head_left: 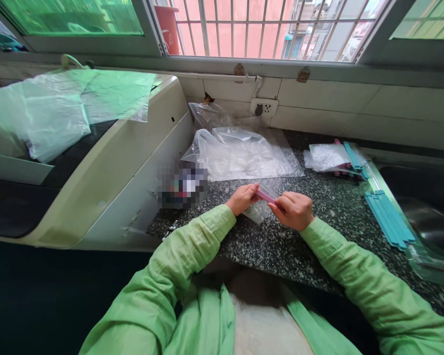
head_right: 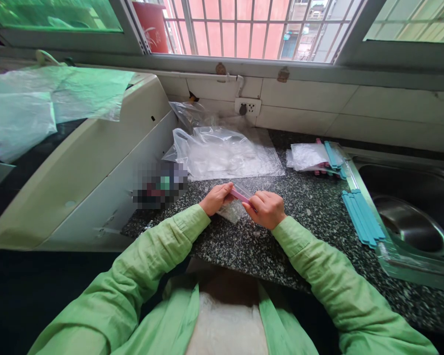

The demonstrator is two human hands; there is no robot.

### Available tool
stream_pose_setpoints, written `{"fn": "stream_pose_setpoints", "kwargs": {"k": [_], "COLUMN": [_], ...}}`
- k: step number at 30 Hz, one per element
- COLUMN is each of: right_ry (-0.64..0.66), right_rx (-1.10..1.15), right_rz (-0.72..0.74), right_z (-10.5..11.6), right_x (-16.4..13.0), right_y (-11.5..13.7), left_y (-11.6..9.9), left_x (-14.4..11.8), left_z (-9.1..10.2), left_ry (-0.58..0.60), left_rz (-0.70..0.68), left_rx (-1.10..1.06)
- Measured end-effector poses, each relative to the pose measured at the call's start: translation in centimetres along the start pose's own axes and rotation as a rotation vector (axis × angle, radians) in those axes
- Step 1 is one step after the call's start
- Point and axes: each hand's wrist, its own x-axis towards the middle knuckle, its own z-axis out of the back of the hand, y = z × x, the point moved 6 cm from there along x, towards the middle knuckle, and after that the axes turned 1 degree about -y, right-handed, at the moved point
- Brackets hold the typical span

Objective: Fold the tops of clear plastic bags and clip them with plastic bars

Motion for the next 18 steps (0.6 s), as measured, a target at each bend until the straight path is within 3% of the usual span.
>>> {"fn": "stream_pose_setpoints", "kwargs": {"k": [18], "right_ry": [-0.001], "right_rx": [0.007], "right_rz": [0.009], "right_z": [0.16], "right_x": [0.11], "right_y": [0.27], "left_y": [0.69], "left_x": [0.25], "left_z": [0.25], "left_ry": [-0.001], "left_rz": [0.037], "left_rx": [-0.066]}}
